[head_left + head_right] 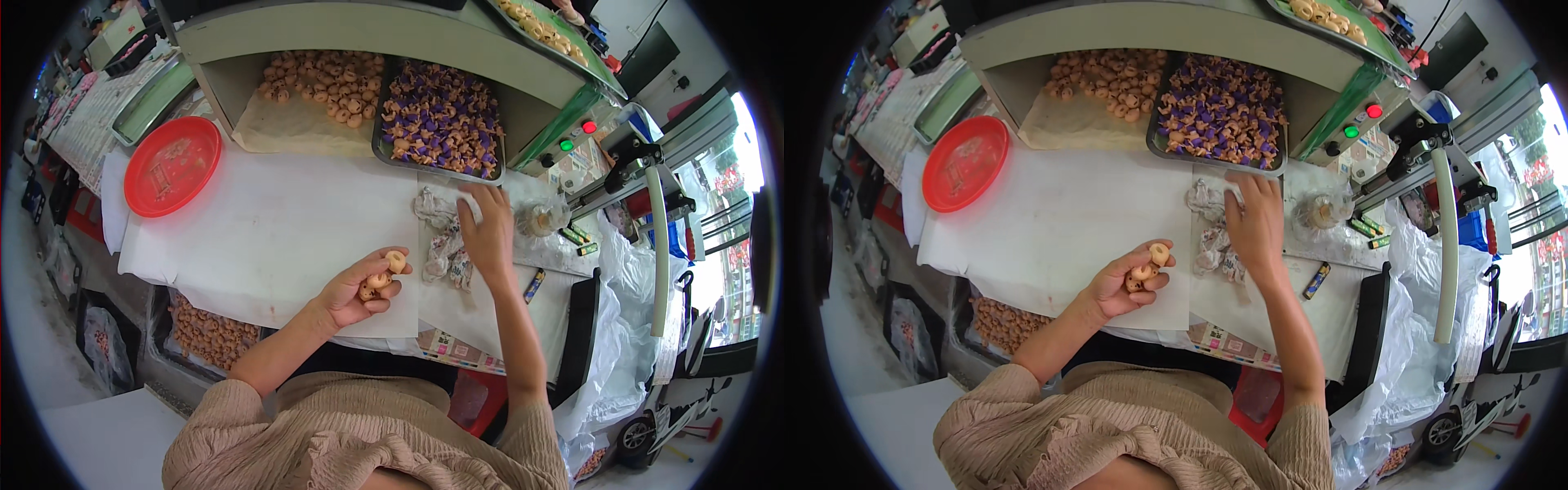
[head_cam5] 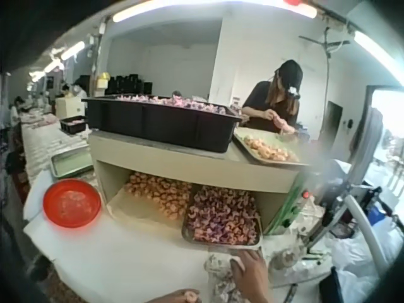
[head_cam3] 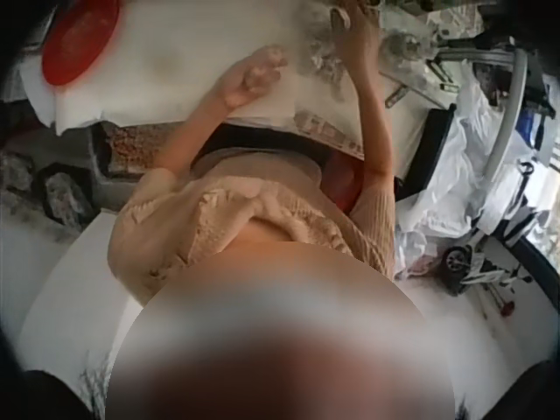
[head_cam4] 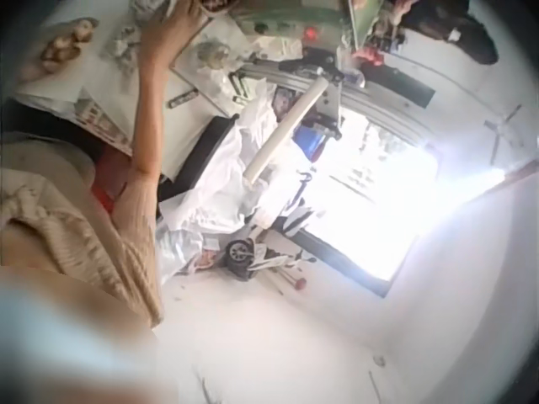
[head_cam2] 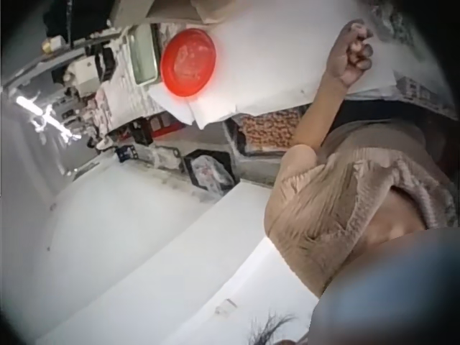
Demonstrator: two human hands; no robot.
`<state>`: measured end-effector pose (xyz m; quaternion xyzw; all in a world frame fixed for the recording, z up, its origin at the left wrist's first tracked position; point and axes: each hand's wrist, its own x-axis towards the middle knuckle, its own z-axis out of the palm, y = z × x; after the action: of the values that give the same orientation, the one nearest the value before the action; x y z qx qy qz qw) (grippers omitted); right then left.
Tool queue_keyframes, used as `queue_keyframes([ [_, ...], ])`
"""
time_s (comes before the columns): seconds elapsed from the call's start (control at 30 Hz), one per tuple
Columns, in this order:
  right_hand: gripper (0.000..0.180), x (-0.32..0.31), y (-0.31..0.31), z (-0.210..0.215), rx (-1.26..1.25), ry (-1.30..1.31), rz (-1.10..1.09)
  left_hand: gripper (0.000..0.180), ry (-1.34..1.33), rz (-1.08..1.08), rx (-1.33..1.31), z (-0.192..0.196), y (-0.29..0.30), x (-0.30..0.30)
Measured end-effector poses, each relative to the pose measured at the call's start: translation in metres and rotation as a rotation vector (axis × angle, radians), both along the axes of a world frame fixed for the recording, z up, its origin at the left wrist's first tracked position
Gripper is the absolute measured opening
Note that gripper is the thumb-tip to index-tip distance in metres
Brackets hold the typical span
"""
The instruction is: Assembling small colorful figurine parts and sealing them in plastic bags.
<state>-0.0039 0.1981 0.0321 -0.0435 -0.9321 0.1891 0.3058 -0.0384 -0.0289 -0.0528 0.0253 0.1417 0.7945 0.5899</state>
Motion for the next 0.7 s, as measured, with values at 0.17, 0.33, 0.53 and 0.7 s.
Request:
queue_keyframes([
  [0.17,0.014,-0.112,-0.002,0.049,0.074,-0.002,-0.069,0.033,0.044,-0.016,-0.032,0.082,-0.029,-0.011],
  [0.33,0.014,-0.149,0.002,0.033,0.026,-0.05,-0.072,0.034,0.047,0.001,-0.02,0.091,-0.035,-0.003],
  [0.53,0.014,-0.091,-0.016,0.062,-0.284,0.119,0.02,0.033,0.053,0.029,-0.091,0.086,-0.033,-0.003],
  [0.7,0.014,0.012,-0.06,0.065,-0.726,-0.089,0.089,0.034,0.213,0.1,-0.207,0.082,-0.027,0.001],
])
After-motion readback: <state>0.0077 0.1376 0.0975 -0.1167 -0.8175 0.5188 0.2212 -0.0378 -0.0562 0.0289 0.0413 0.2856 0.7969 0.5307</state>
